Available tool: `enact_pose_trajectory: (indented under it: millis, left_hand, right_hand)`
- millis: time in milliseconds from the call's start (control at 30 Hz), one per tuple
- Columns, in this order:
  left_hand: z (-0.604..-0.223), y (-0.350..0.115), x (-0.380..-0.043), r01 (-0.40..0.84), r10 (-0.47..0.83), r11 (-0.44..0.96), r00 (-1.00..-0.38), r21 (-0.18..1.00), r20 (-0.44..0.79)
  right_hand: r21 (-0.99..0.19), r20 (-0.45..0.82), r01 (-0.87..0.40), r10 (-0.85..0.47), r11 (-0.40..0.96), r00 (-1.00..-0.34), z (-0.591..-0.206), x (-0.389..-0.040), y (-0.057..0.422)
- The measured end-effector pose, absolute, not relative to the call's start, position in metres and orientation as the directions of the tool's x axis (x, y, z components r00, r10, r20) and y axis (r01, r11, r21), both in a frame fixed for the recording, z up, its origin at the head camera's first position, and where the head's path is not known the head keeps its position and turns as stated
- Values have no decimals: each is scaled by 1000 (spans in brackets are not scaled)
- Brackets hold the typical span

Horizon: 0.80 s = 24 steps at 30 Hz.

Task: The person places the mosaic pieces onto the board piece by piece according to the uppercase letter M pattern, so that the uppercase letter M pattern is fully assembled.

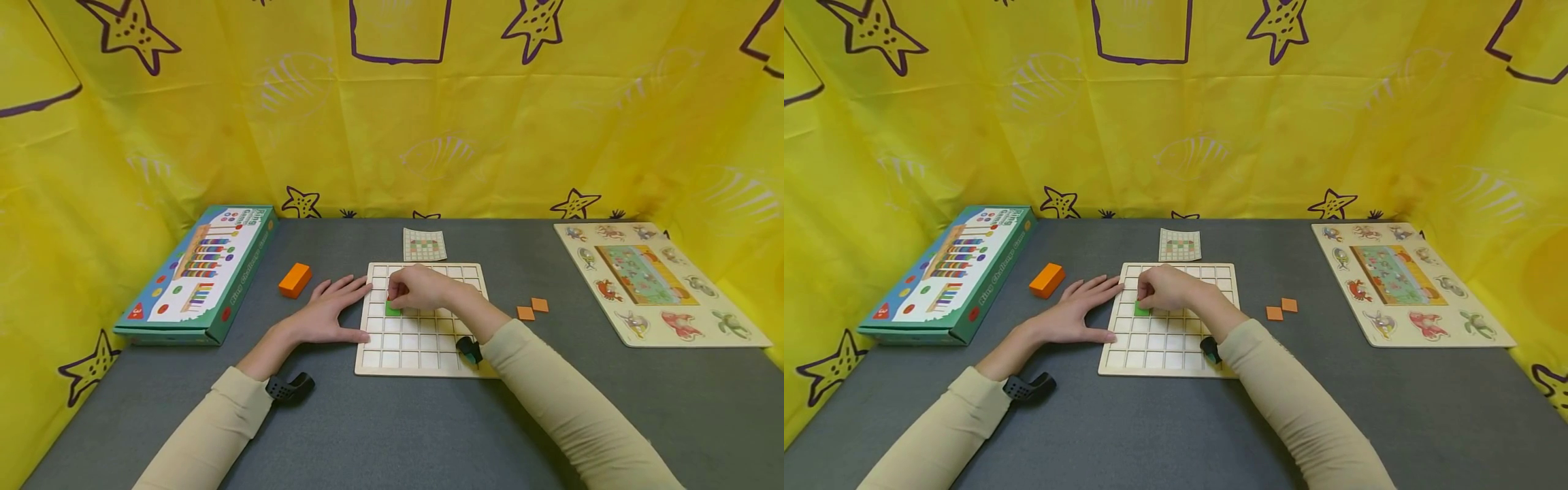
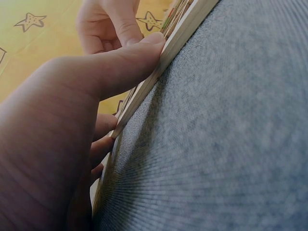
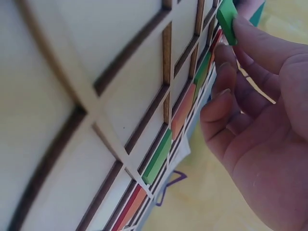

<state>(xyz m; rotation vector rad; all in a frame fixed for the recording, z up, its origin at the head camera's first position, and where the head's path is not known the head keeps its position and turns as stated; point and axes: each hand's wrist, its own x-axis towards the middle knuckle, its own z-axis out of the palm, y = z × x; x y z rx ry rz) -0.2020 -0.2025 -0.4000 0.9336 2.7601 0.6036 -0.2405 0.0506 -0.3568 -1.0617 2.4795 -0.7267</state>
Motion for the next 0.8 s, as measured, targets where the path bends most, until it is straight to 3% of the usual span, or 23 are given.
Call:
enact_pose_trajectory:
  millis: [800]
  left_hand:
    - [-402,-202,-203,544,611,722,-791,428,-27]
  right_hand:
    - [-623,-74,-532,-721,573,-689,-346,-241,87]
